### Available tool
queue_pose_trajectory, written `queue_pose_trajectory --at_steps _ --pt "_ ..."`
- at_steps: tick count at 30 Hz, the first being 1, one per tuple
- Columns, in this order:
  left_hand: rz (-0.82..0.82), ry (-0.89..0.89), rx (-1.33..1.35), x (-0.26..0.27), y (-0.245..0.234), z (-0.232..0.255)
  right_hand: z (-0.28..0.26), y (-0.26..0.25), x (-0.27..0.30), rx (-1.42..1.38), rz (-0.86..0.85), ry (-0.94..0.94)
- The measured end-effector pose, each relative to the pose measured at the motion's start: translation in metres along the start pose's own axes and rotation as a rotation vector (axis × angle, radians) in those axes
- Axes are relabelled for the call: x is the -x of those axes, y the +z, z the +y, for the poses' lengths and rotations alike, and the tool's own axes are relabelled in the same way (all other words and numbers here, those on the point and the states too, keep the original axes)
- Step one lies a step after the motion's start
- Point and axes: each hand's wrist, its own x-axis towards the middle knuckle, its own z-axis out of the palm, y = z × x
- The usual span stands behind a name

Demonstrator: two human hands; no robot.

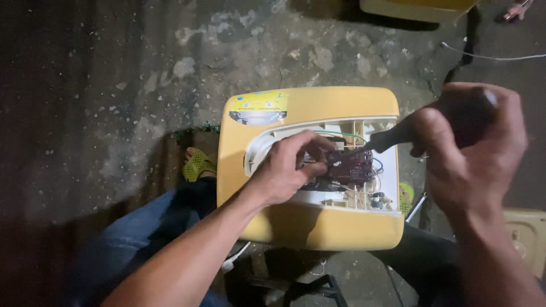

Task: The person is disassembling a yellow water heater, removing screws with a screwdriver, detaching electrical wires, and cleaning the casing with a cloth.

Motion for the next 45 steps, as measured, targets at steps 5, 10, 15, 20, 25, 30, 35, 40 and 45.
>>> queue_pose_trajectory --at_steps 5,10,15,20,25,30,35,40,45 --pt "-0.010 0.123 0.014 0.002 0.012 -0.030 0.000 0.018 -0.010 0.052 -0.020 -0.141" --pt "0.056 0.252 -0.016 -0.002 0.018 -0.038 0.000 0.032 -0.016 0.050 -0.129 -0.167" --pt "0.067 0.180 -0.156 0.002 0.027 -0.038 -0.016 0.040 -0.012 0.014 -0.262 -0.302" --pt "0.118 0.188 -0.146 0.009 0.030 -0.038 -0.029 0.029 -0.015 -0.078 -0.305 -0.321" --pt "0.133 0.204 -0.177 0.007 0.026 -0.033 -0.030 0.025 -0.017 -0.148 -0.303 -0.336" --pt "0.110 0.139 -0.164 0.005 0.028 -0.035 -0.025 0.025 -0.017 -0.101 -0.319 -0.348" --pt "0.094 0.121 -0.281 0.004 0.025 -0.034 -0.037 0.023 -0.018 -0.116 -0.347 -0.363" --pt "0.089 0.099 -0.364 0.002 0.028 -0.042 -0.033 0.021 -0.016 -0.131 -0.394 -0.308" --pt "0.082 0.082 -0.379 0.001 0.028 -0.043 -0.033 0.021 -0.018 -0.125 -0.388 -0.305"
